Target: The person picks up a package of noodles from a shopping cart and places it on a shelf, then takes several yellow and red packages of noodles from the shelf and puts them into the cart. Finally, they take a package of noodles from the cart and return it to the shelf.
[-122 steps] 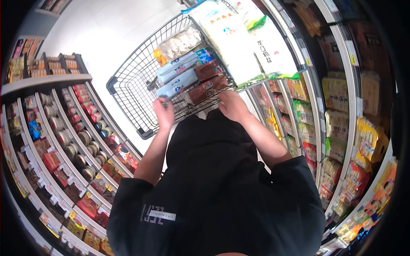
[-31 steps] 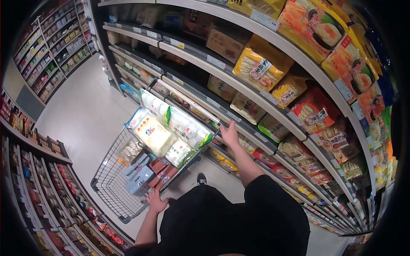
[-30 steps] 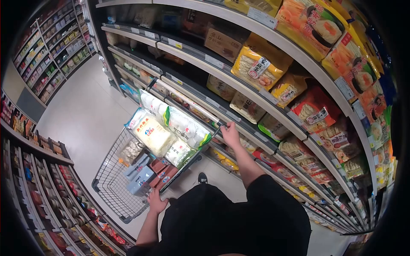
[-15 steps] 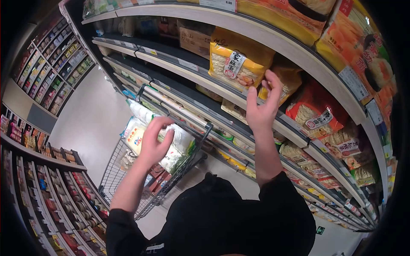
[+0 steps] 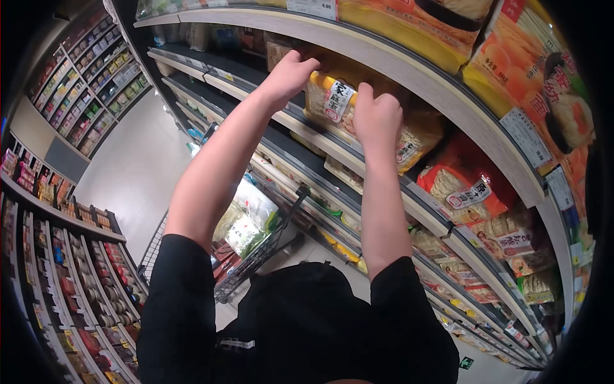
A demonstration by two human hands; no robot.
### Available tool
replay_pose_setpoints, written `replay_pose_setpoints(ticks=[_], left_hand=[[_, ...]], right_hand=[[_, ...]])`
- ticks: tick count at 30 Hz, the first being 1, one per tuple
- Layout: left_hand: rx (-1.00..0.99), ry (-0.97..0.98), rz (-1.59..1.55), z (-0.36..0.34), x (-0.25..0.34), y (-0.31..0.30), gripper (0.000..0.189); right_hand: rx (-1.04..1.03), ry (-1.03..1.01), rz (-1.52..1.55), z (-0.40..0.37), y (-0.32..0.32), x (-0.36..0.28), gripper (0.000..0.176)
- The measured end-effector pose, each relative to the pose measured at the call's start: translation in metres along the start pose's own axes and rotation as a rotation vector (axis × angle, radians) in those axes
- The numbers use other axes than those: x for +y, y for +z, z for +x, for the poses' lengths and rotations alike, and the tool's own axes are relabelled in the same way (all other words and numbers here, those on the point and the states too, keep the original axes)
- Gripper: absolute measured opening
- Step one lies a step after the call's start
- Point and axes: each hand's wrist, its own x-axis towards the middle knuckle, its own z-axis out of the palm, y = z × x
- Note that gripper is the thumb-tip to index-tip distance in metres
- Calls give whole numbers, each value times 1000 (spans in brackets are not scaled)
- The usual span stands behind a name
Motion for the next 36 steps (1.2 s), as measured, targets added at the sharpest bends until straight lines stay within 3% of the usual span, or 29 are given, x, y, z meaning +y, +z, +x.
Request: replay_pose_setpoints(ticks=[4, 7, 10, 17, 21, 26, 30, 33, 34, 35, 36], left_hand=[[28, 136, -87, -9, -1, 8, 51], [-65, 74, -196, -27, 10, -2, 53], [-160, 79, -160, -28, 6, -18, 47], [-284, 167, -152, -42, 6, -38, 38], [-172, 214, -130, -44, 9, -35, 26], [-108, 386, -262, -68, 6, -44, 31], [-74, 340, -275, -118, 28, -66, 27], [-121, 531, -113, -157, 36, -104, 34], [-27, 659, 192, -172, 35, -121, 37], [-3, 542, 250, -193, 36, -134, 38], [-62, 408, 110, -214, 39, -148, 39]], right_hand=[[-103, 90, 63, -1, -8, 0, 53], [206, -100, 146, -12, 5, 11, 38], [231, -10, 255, -23, 8, 7, 36], [346, -518, 372, -19, 27, 52, 18], [431, -725, 381, -16, 33, 46, 18], [393, -1008, 317, -32, 15, 14, 28], [403, -1105, 316, -58, 0, -18, 34], [334, -1274, 351, -72, -5, -34, 34], [317, -1294, 411, -76, 2, -40, 32], [300, -1306, 474, -84, 11, -46, 31], [245, -1276, 513, -93, 20, -53, 29]])
